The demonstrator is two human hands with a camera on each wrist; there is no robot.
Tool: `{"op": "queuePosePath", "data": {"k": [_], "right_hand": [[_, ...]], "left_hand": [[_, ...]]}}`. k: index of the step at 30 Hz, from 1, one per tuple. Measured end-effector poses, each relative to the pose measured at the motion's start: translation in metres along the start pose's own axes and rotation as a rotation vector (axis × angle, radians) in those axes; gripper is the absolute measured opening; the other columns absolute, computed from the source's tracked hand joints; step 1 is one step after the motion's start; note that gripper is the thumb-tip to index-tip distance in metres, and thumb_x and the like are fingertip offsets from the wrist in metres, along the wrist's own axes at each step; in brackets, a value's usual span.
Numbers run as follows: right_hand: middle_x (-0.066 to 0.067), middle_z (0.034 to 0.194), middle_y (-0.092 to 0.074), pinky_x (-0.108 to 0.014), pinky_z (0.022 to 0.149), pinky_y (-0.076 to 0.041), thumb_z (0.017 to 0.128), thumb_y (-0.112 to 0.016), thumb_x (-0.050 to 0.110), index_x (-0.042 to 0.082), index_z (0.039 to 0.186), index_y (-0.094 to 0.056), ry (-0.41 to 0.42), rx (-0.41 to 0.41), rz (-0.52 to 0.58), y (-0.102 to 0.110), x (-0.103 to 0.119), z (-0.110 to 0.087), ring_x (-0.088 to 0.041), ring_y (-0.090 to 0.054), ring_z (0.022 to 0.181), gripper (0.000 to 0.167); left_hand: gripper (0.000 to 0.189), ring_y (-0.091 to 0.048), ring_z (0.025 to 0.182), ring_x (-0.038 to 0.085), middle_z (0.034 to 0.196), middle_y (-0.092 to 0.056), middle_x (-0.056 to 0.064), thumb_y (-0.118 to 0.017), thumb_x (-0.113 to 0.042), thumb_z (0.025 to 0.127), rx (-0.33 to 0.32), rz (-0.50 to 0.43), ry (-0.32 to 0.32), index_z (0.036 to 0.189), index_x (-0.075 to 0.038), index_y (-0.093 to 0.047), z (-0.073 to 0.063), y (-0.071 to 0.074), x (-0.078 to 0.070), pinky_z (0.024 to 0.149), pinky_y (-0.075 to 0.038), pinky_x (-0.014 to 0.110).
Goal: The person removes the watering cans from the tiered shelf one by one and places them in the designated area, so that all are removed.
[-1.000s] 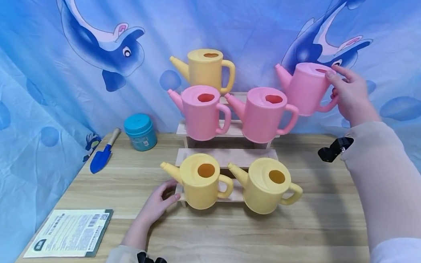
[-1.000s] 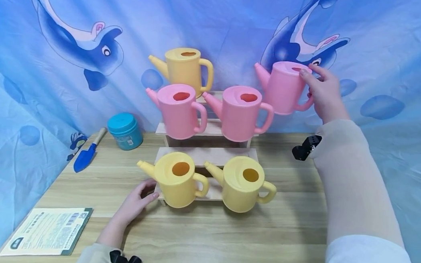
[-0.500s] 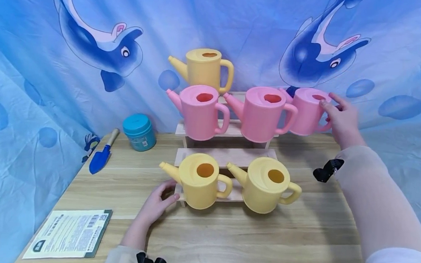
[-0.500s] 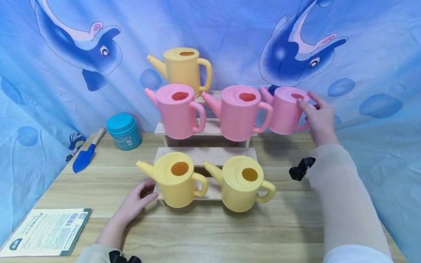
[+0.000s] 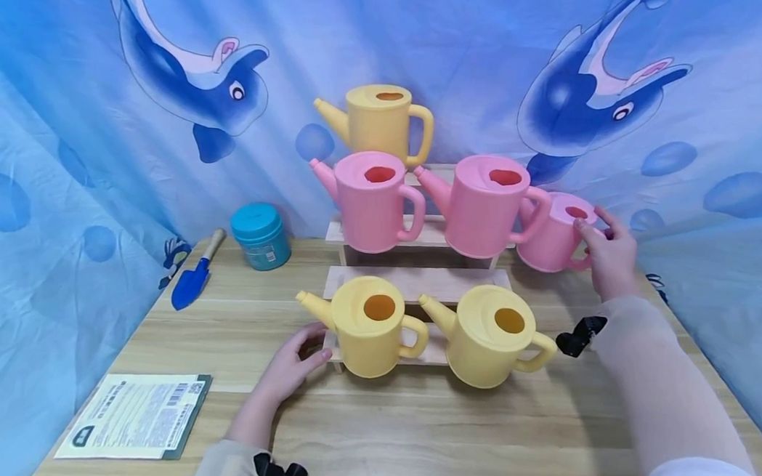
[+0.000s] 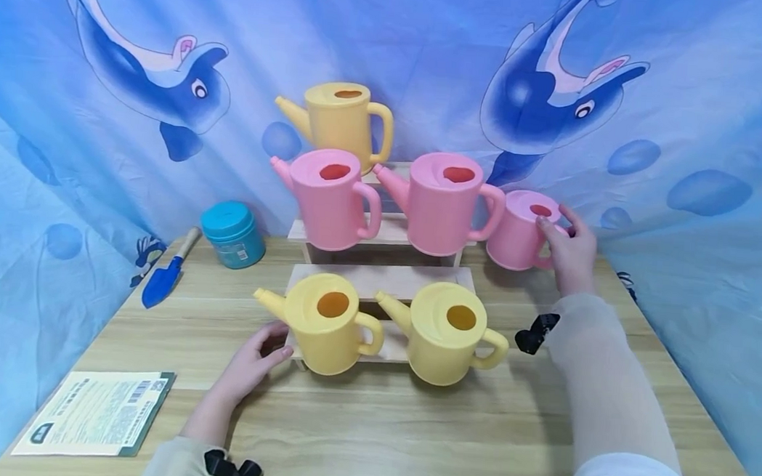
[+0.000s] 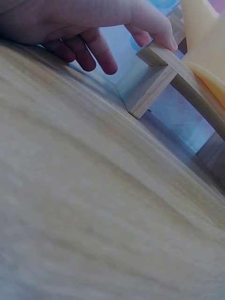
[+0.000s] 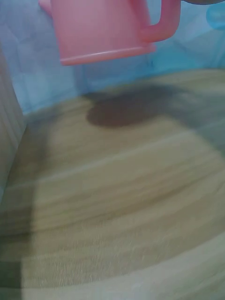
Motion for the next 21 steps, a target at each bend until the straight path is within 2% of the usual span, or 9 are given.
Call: {"op": "queuePosePath", "data": {"k": [5,13,21], "right_hand": [[0.0,0.102,-0.04,-0.017,0.066,-0.05,0.08,-0.057,0.062,0.035,0.146,-0.031,-0.038,-0.022,-0.023,-0.004,-0.018,-0.004,-0.02,-0.044,0.096,0.076],[0.0,0.095,-0.039,-0.021,0.062,-0.05,0.08,-0.06,0.06,0.037,0.145,-0.032,-0.082,-0.057,0.002,-0.009,-0.04,-0.004,-0.019,-0.045,0.082,0.074],[0.001,0.093,-0.036,-0.024,0.063,-0.051,0.081,-0.063,0.055,0.034,0.144,-0.036,-0.091,-0.086,0.036,-0.019,-0.048,-0.007,-0.015,-0.042,0.079,0.072]], "left_hand": [[0.053,-0.049,0.118,0.029,0.127,-0.055,0.013,-0.067,-0.026,0.087,0.002,-0.001,-0.004,0.133,-0.007,-0.049,0.001,-0.001,0.0,0.101,-0.036,0.049],[0.052,-0.049,0.118,0.03,0.127,-0.055,0.013,-0.066,-0.025,0.087,-0.011,0.011,-0.005,0.133,-0.007,-0.049,0.002,-0.003,-0.001,0.1,-0.036,0.05],[0.052,-0.048,0.12,0.029,0.129,-0.054,0.012,-0.066,-0.028,0.088,-0.004,0.015,0.007,0.134,-0.011,-0.049,0.002,-0.002,0.003,0.102,-0.033,0.05]]}}
Point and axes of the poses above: each hand's wrist, its own z-axis towards the middle knuckle, its own y-axis out of the back of the hand, x = y × z, the point moved 10 cm from there along z, towards the middle knuckle
